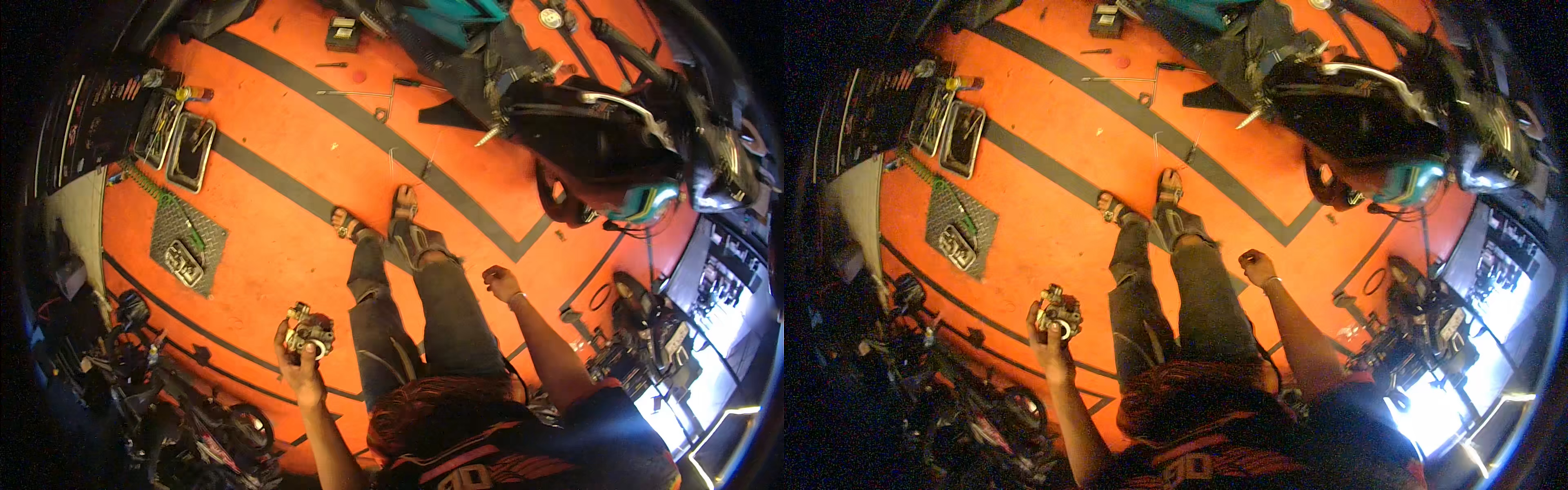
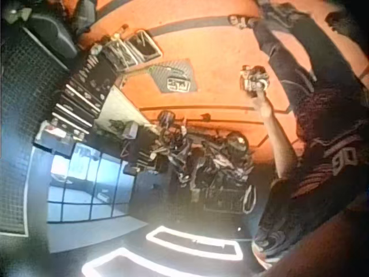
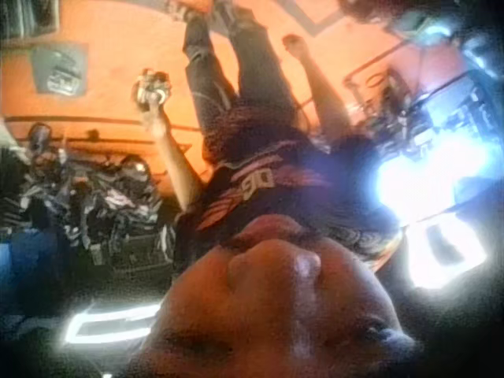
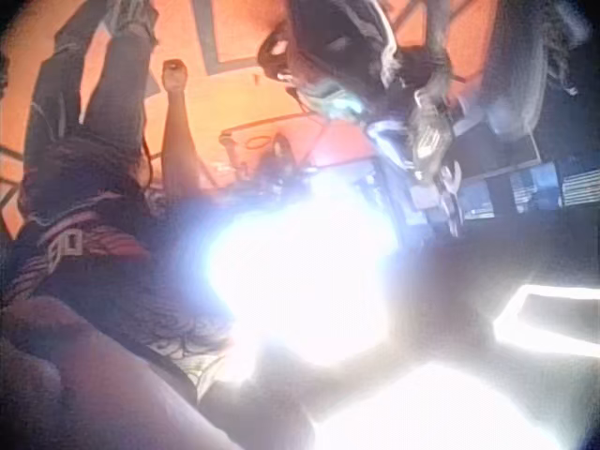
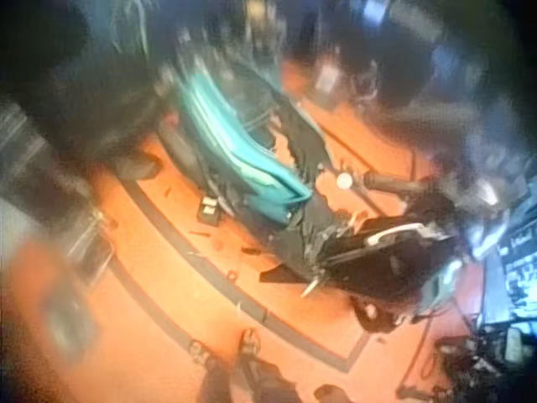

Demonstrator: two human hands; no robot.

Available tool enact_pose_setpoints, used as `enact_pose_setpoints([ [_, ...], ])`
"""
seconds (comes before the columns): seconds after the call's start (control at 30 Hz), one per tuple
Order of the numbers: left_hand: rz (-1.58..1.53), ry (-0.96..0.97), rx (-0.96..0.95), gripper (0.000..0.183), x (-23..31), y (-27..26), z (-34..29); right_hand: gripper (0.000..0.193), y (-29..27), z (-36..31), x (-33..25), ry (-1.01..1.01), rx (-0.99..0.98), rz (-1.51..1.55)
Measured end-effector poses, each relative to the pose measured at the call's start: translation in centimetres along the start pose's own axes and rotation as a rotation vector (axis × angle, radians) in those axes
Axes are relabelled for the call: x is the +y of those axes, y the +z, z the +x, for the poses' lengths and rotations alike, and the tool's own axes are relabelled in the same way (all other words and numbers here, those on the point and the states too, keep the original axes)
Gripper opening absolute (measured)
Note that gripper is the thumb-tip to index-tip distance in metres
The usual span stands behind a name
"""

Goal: The person holds and rotates a motorcycle component by hand and uses an Allen key to tighten bolts on the part.

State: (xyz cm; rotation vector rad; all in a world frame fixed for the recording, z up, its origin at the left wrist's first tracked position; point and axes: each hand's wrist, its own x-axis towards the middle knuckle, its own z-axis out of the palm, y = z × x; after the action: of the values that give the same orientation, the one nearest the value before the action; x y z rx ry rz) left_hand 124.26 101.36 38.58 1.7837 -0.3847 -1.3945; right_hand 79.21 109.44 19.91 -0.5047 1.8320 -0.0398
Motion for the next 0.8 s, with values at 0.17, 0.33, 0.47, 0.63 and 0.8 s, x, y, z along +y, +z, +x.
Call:
enact_pose_setpoints([
  [0.17, 0.028, -0.034, 0.064, 0.076, -2.2, -0.7, 6.0, 0.017, 5.6, 0.8, -5.4, -0.329, 0.049, -0.228],
  [0.33, 0.011, 0.0, 0.102, 0.079, -4.5, 0.3, 11.2, 0.037, 12.4, -1.2, -16.4, -0.404, -0.498, -0.521],
  [0.47, -0.024, -0.072, 0.098, 0.085, -5.9, 0.8, 13.2, 0.065, 18.4, -4.1, -21.0, -0.307, -0.964, -0.855],
  [0.63, 0.028, -0.176, 0.005, 0.079, -7.1, 1.2, 16.1, 0.048, 24.7, -4.3, -17.0, -0.235, -1.148, -0.801],
  [0.8, 0.086, -0.204, -0.021, 0.076, -9.2, 1.5, 20.2, 0.033, 26.7, -6.6, -19.3, -0.424, -1.329, -0.865],
])
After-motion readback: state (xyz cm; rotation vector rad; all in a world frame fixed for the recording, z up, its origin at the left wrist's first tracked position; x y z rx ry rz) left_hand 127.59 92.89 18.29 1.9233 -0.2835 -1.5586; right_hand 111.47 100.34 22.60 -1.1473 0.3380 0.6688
